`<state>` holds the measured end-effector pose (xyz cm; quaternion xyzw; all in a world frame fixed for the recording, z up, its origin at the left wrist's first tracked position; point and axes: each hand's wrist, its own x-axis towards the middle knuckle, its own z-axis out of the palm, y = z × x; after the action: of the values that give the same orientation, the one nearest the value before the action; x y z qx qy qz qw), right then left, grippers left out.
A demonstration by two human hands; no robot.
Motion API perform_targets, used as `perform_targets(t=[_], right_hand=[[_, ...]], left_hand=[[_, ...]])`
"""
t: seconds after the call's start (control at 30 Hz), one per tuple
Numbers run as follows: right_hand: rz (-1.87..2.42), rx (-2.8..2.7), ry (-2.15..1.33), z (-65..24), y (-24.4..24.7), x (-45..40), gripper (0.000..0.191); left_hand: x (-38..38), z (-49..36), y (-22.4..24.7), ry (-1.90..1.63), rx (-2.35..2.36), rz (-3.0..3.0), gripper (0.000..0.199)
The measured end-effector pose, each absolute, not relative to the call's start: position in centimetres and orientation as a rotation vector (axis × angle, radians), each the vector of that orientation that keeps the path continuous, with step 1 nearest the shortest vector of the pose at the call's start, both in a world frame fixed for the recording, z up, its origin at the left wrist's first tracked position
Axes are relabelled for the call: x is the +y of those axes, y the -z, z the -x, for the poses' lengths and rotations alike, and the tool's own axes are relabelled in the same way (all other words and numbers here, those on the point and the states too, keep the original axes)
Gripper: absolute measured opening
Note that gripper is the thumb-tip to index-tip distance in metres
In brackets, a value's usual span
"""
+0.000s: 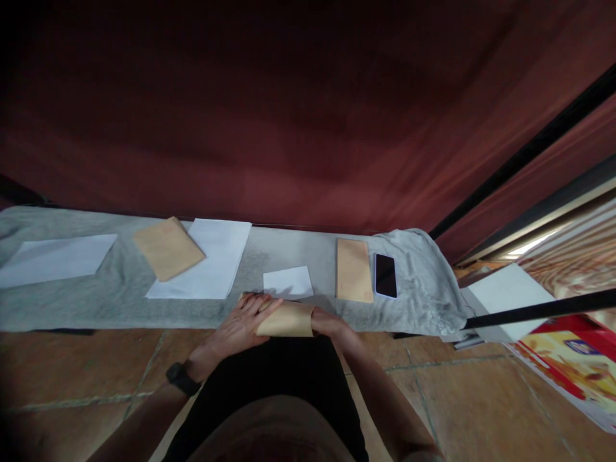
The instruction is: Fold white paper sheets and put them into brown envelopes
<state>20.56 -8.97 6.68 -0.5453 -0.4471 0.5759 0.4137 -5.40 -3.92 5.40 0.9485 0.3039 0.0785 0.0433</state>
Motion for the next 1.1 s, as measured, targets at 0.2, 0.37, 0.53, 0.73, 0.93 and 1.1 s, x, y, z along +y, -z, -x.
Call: perform_targets(t=[0.2, 0.37, 0.53, 0.73, 0.93, 1.1], right_hand=[[1.318, -1.354, -1.626, -23.4, -5.9, -9.1, 0.031], [1.376, -1.508, -1.475, -24.1, -5.0, -9.3, 0.025], [1.348, -1.709, -1.23, -22.6, -4.1, -9.6, 0.03], [1.535, -1.769, -0.935, -20.3, -2.5, -9.0, 0.02], [1.443, -1.818, -0.891, -20.2, -2.4, -9.8, 0.012], [1.452, -1.85, -0.857, -20.2, -2.5, -10.3, 0.013]], left_hand=[[-4.4, 6.2, -5.6, -0.316, 1.039, -2.872, 0.1], [-4.9, 7.5, -5.8, -0.37, 1.183, -2.816, 0.098], [-4.2, 8.7, -5.2, -0.408, 1.285, -2.774, 0.096], [-3.4, 8.6, -4.7, -0.36, 1.263, -2.754, 0.104], [-3.4, 7.6, -3.7, -0.28, 1.192, -2.689, 0.121], [-3.2, 6.9, -3.6, -0.167, 1.174, -2.605, 0.129]])
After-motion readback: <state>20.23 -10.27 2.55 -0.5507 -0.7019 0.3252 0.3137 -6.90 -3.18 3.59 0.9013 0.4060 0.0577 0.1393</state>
